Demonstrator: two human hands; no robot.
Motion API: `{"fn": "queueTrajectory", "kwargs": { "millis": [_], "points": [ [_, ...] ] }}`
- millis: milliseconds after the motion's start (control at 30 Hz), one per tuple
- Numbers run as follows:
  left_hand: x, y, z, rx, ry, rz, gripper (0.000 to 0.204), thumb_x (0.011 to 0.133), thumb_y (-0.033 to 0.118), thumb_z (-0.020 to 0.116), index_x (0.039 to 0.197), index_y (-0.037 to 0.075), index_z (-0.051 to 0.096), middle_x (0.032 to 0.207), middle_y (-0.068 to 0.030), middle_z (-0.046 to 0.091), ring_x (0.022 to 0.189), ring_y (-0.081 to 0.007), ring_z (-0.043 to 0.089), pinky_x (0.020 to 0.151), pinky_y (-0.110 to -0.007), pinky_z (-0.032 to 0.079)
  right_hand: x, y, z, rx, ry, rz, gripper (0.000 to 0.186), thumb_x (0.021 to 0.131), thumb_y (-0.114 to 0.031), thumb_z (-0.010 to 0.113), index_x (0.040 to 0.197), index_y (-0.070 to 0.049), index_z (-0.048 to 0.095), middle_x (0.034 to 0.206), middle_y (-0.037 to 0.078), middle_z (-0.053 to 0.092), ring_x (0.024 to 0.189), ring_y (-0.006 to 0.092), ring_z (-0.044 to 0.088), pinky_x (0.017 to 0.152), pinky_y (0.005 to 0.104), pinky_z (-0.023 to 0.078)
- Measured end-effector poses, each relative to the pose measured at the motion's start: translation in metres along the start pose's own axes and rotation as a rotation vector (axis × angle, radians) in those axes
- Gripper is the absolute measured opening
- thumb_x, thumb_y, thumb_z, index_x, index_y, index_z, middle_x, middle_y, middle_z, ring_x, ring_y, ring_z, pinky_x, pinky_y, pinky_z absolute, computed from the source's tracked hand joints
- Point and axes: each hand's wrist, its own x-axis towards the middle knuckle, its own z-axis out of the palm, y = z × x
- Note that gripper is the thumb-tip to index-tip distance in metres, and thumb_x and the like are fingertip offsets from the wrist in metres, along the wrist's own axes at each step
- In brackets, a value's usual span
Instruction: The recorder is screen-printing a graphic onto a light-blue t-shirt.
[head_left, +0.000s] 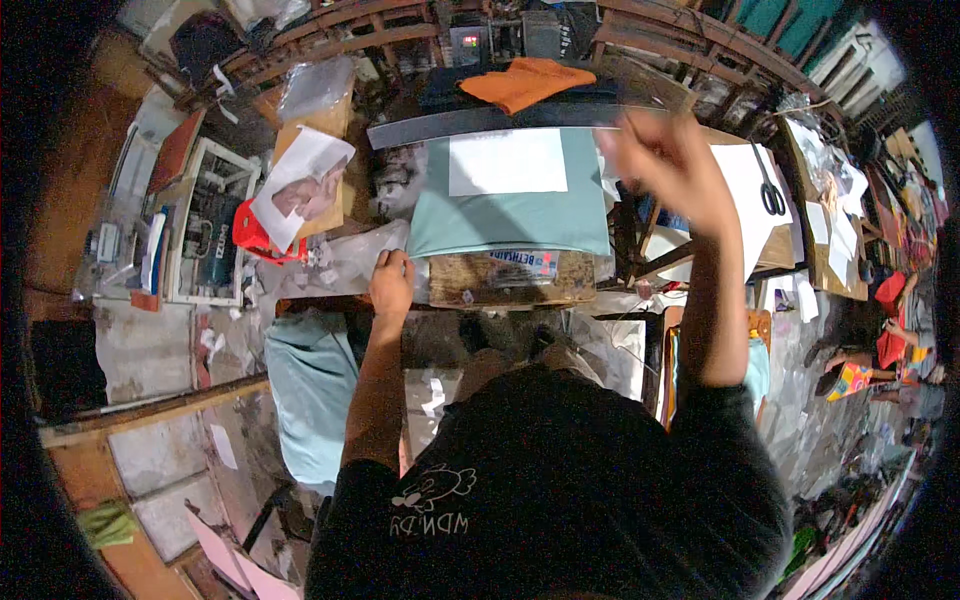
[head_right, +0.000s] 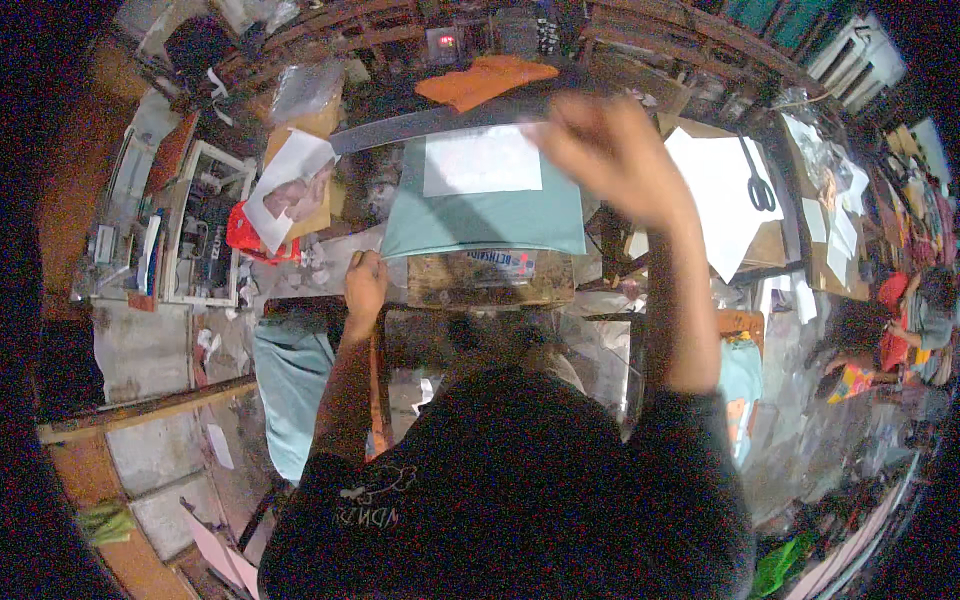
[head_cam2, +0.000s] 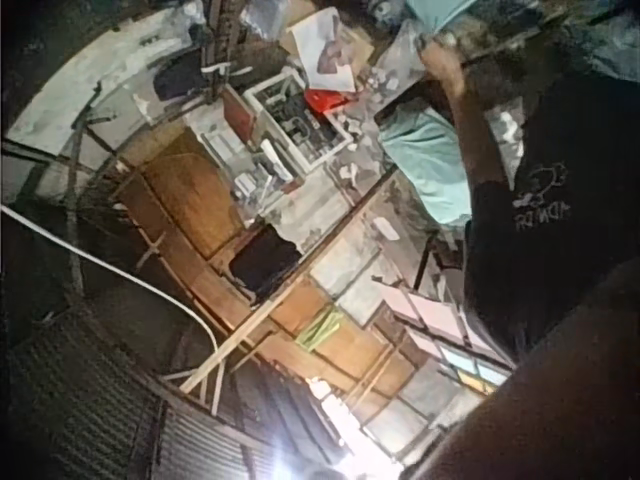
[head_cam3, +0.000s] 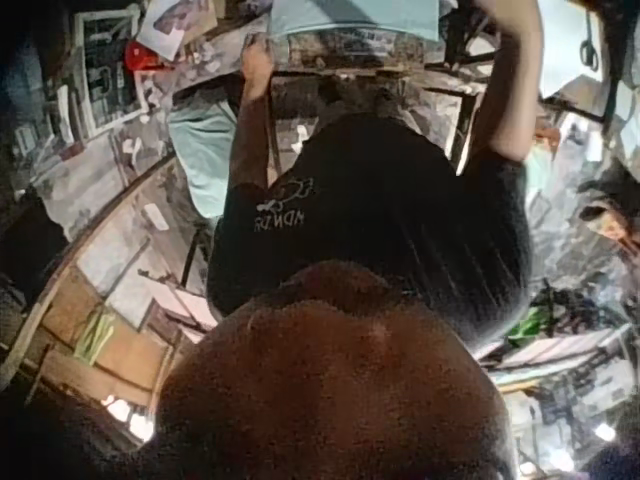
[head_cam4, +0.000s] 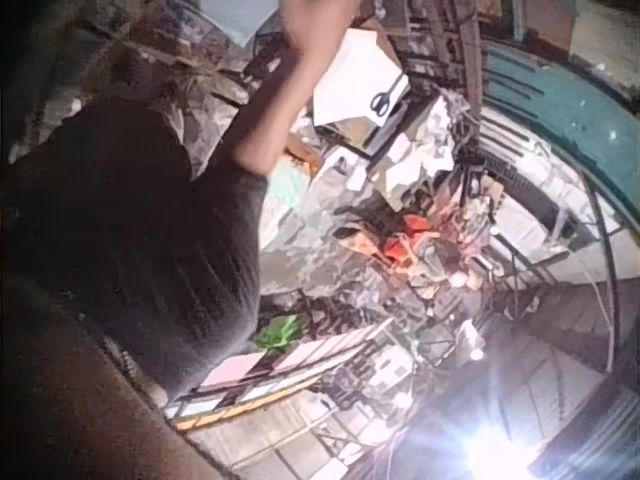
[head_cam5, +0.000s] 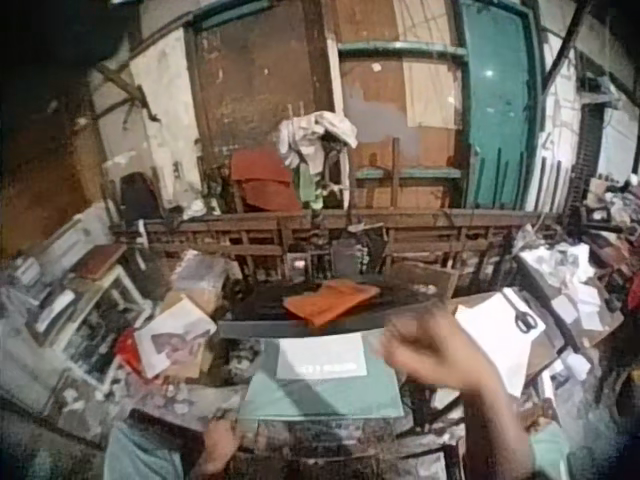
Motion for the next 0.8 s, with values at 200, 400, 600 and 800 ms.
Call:
{"fn": "queueTrajectory", "kwargs": {
  "millis": [200, 400, 600, 800],
  "points": [
    [-0.006, -0.006, 0.010, -0.201, 0.054, 0.011, 0.012, 0.083, 0.002, 0.063, 0.093, 0.001, 0.057, 0.095, -0.0183, 0.062, 0.079, -0.0388, 0.063, 0.063, -0.043, 0.051, -0.172, 0.196, 0.161, 0.447, 0.299, 0.930, 0.050, 0.087, -0.051, 0.066, 0.089, -0.001, 0.065, 0.062, 0.000, 0.049, 0.053, 0.0115, 0.042, 0.052, 0.0295, 0.036],
    [-0.011, -0.017, 0.020, -0.293, -0.009, -0.080, 0.014, 0.084, 0.002, 0.063, 0.096, 0.000, 0.057, 0.091, -0.0194, 0.067, 0.077, -0.0369, 0.067, 0.061, -0.041, 0.053, -0.187, 0.294, 0.224, 0.411, 0.419, 1.031, 0.067, 0.087, -0.061, 0.060, 0.096, 0.006, 0.066, 0.059, 0.004, 0.051, 0.048, 0.0145, 0.046, 0.049, 0.0352, 0.038],
    [0.009, -0.006, 0.017, -0.409, 0.051, 0.043, 0.017, 0.083, 0.002, 0.064, 0.099, 0.001, 0.059, 0.086, -0.0189, 0.065, 0.075, -0.0357, 0.065, 0.065, -0.042, 0.052, -0.189, 0.349, 0.230, 0.481, 0.439, 0.763, 0.046, 0.096, -0.045, 0.057, 0.091, 0.001, 0.060, 0.061, 0.007, 0.055, 0.051, 0.0170, 0.056, 0.049, 0.0353, 0.047],
    [0.011, -0.006, -0.002, -0.305, 0.101, 0.136, 0.023, 0.084, 0.002, 0.063, 0.107, 0.003, 0.064, 0.099, -0.0151, 0.065, 0.084, -0.0338, 0.064, 0.073, -0.041, 0.052, -0.177, 0.312, 0.215, 0.258, 0.433, 0.662, 0.034, 0.097, -0.028, 0.054, 0.090, 0.005, 0.061, 0.064, 0.005, 0.056, 0.056, 0.0134, 0.053, 0.051, 0.0313, 0.044]
  ]
}}
